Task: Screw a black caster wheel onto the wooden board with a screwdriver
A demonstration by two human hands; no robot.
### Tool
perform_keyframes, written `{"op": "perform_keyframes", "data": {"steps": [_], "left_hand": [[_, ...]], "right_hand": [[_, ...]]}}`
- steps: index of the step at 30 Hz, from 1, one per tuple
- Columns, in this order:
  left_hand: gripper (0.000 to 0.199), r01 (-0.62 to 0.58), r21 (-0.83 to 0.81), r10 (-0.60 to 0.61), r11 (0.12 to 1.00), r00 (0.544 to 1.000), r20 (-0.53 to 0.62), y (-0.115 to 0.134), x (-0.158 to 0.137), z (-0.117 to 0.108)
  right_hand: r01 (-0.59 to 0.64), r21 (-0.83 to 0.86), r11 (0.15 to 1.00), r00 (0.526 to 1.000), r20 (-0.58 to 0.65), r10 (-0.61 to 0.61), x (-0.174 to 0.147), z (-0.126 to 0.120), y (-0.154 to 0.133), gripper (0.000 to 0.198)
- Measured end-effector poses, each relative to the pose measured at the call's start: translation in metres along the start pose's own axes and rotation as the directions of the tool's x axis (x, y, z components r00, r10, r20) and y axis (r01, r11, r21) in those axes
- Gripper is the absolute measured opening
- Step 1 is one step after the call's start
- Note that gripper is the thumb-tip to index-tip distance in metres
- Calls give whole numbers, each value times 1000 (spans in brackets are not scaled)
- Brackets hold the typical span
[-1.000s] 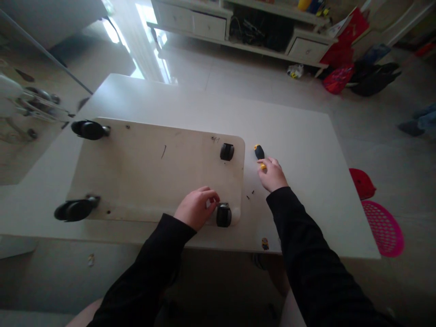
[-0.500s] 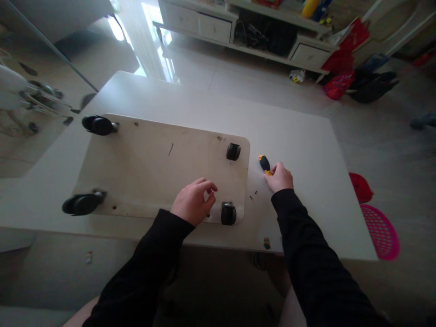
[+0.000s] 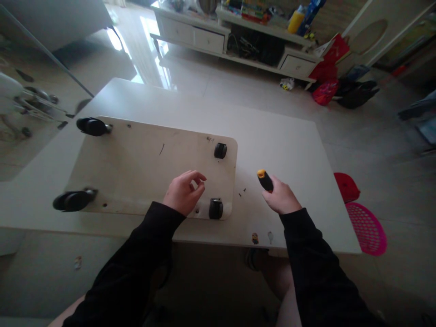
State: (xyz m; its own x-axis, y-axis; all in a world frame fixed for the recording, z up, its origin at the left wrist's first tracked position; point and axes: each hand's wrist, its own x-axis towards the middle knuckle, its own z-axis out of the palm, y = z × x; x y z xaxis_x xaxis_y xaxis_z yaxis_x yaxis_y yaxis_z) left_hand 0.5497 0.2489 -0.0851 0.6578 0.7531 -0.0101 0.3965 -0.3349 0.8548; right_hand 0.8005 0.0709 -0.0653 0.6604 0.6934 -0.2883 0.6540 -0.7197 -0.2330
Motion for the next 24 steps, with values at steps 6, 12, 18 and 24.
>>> {"op": "perform_keyframes", "data": {"steps": [6, 12, 18, 24], "left_hand": [[11, -24, -11, 24, 1000, 1000, 0, 8, -6, 9], [12, -49, -10, 49, 999, 999, -14, 4, -2, 6], [13, -34, -61, 32, 998, 999, -33, -8, 3, -4], [12, -50, -84, 45, 995, 997, -65, -15, 4, -8]], "right_hand": [[109, 65, 992, 994, 26, -110, 11, 23, -21, 14], [111, 40, 993, 994, -3, -111, 22, 47, -27, 17], [121, 46, 992, 993, 8, -121, 27, 54, -26, 17], [123, 138, 983, 992, 7, -125, 28, 59, -24, 25]]}}
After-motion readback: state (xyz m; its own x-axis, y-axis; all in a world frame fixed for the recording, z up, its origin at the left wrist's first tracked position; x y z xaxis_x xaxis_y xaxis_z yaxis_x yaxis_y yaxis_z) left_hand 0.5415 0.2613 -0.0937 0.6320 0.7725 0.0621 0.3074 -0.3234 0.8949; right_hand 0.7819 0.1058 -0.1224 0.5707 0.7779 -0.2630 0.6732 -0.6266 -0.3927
